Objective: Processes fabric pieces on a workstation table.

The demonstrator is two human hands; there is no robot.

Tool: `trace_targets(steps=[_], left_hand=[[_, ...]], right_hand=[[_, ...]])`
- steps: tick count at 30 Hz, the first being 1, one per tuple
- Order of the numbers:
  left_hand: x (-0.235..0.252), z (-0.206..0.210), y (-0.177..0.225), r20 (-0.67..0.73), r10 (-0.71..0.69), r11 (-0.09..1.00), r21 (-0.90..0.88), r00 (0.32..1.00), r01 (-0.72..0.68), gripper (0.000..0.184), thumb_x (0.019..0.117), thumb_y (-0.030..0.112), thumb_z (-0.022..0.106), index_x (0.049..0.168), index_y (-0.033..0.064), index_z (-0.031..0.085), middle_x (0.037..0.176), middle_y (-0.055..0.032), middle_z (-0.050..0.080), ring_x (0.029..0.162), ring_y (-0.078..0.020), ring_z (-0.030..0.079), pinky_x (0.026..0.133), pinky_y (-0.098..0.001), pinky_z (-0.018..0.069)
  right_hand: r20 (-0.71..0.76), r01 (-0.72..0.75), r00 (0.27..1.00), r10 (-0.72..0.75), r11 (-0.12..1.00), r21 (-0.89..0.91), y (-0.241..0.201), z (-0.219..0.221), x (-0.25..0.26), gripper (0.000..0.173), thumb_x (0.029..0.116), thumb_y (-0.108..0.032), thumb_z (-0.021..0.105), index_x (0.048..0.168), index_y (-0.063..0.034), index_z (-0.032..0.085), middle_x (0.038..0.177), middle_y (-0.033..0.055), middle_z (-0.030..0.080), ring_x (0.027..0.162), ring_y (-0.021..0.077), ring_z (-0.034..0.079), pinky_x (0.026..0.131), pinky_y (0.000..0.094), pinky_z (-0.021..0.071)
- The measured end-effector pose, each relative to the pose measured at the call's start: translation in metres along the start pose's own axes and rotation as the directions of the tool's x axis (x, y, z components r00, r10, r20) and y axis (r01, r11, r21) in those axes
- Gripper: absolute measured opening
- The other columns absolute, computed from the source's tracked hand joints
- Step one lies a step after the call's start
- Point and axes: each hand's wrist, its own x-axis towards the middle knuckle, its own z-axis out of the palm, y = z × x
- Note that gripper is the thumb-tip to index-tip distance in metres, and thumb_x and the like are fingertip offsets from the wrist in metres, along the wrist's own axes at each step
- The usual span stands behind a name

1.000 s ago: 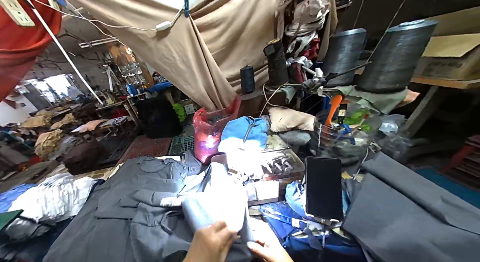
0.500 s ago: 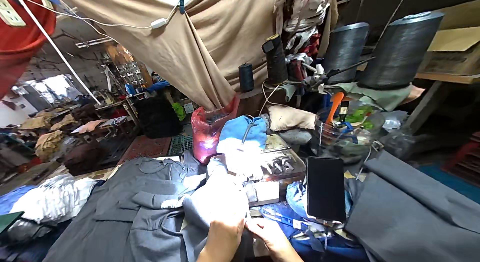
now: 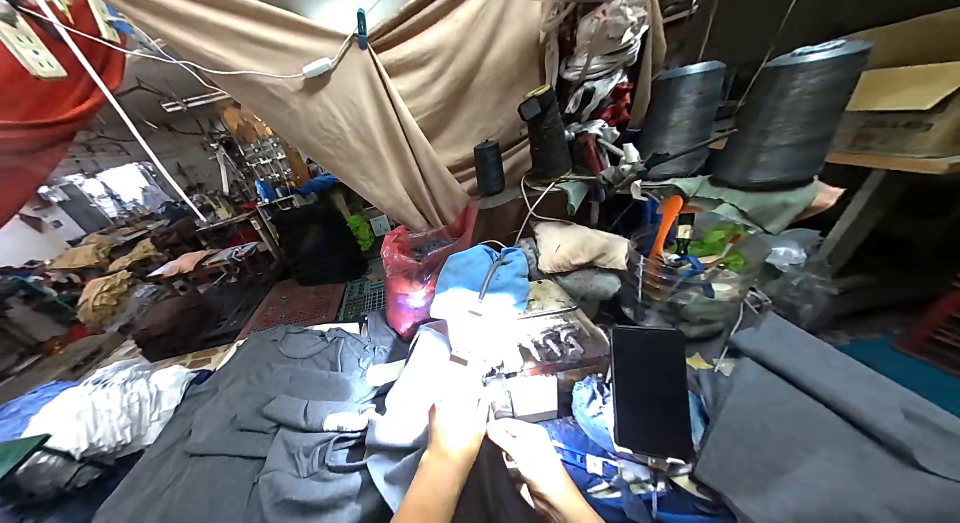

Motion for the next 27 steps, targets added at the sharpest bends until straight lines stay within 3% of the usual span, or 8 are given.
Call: trace_targets(steps=[1,3,8,12,15,19,23,27], left_hand=[[0.009,-0.014,0.001,0.176,-0.080,0.997,0.003,0.981,0.081,0.038,0.1048,0.033,0.053,0.117,0.0040,0.074,0.121,-0.0168,0.072,0.120,-0.0321,0.066,0.104,-0.0504,0.0497],[0.015,-0.036,-0.006,0.331,-0.111,0.994,0.038,0.937,0.105,0.043,0.1045,0.037,0.051,0.121,0.0034,0.071,0.125,-0.0178,0.069,0.123,-0.0320,0.063,0.106,-0.0514,0.0469],[0.004,-0.077,-0.055,0.321,-0.026,0.990,-0.123,0.947,0.069,0.037,0.0984,0.031,0.062,0.112,-0.0025,0.072,0.111,-0.0207,0.070,0.109,-0.0328,0.067,0.101,-0.0517,0.0500],[-0.007,-0.080,-0.057,0.138,-0.048,0.970,-0.230,0.989,0.079,0.031,0.1006,0.027,0.060,0.110,0.0005,0.074,0.109,-0.0160,0.073,0.103,-0.0266,0.069,0.096,-0.0463,0.0534],[-0.035,-0.058,-0.045,-0.030,0.160,0.964,-0.212,0.987,-0.163,0.030,0.0996,0.029,0.061,0.092,0.0045,0.077,0.084,-0.0100,0.074,0.080,-0.0221,0.072,0.078,-0.0452,0.0586],[-0.072,-0.015,-0.034,-0.179,0.412,0.911,0.045,0.893,-0.411,0.018,0.0951,0.020,0.066,0.089,0.0089,0.079,0.079,-0.0074,0.073,0.067,-0.0232,0.073,0.058,-0.0441,0.0606],[-0.075,0.006,-0.031,-0.273,0.441,0.897,0.156,0.855,-0.412,0.017,0.0918,0.021,0.065,0.083,0.0116,0.077,0.074,-0.0034,0.070,0.062,-0.0179,0.070,0.053,-0.0359,0.0575],[-0.051,0.012,-0.018,-0.293,0.327,0.940,0.196,0.898,-0.278,0.019,0.0900,0.019,0.067,0.081,0.0073,0.079,0.061,-0.0085,0.068,0.056,-0.0257,0.070,0.048,-0.0445,0.0564]], right_hand=[[-0.002,-0.015,1.000,0.015,1.000,-0.005,-0.003,0.000,0.001,0.014,0.0937,-0.013,0.070,0.081,-0.0083,0.074,0.068,-0.0057,0.065,0.058,0.0002,0.056,0.057,0.0216,0.0477],[0.002,-0.019,1.000,0.019,1.000,-0.012,-0.004,-0.001,-0.001,0.015,0.0931,-0.014,0.071,0.080,-0.0075,0.074,0.065,-0.0055,0.063,0.056,0.0004,0.054,0.055,0.0218,0.0462],[0.059,-0.012,0.998,0.014,0.999,-0.034,0.003,-0.015,-0.021,0.011,0.0914,-0.010,0.072,0.082,-0.0049,0.075,0.067,-0.0065,0.065,0.057,-0.0026,0.053,0.057,0.0187,0.0465],[0.094,-0.016,0.995,0.016,1.000,0.000,0.008,-0.018,-0.029,0.011,0.0909,-0.009,0.071,0.081,-0.0062,0.074,0.066,-0.0076,0.064,0.056,-0.0030,0.052,0.054,0.0179,0.0442],[0.124,-0.006,0.992,0.006,1.000,-0.004,0.013,-0.018,-0.031,0.013,0.0910,-0.012,0.071,0.079,-0.0082,0.073,0.064,-0.0096,0.062,0.055,-0.0034,0.051,0.054,0.0180,0.0444],[0.152,-0.012,0.988,0.014,1.000,-0.011,0.018,-0.017,-0.044,0.010,0.0903,-0.013,0.072,0.082,-0.0073,0.075,0.071,-0.0072,0.067,0.063,-0.0019,0.058,0.062,0.0196,0.0489],[0.136,-0.050,0.990,0.048,0.999,0.015,0.022,-0.014,-0.048,0.009,0.0903,-0.012,0.072,0.084,-0.0067,0.075,0.076,-0.0044,0.069,0.067,0.0003,0.060,0.064,0.0219,0.0506],[0.089,-0.023,0.996,0.021,1.000,0.014,0.012,-0.009,-0.028,0.018,0.0925,-0.011,0.068,0.075,-0.0098,0.073,0.063,-0.0087,0.062,0.056,-0.0018,0.054,0.056,0.0202,0.0455]])
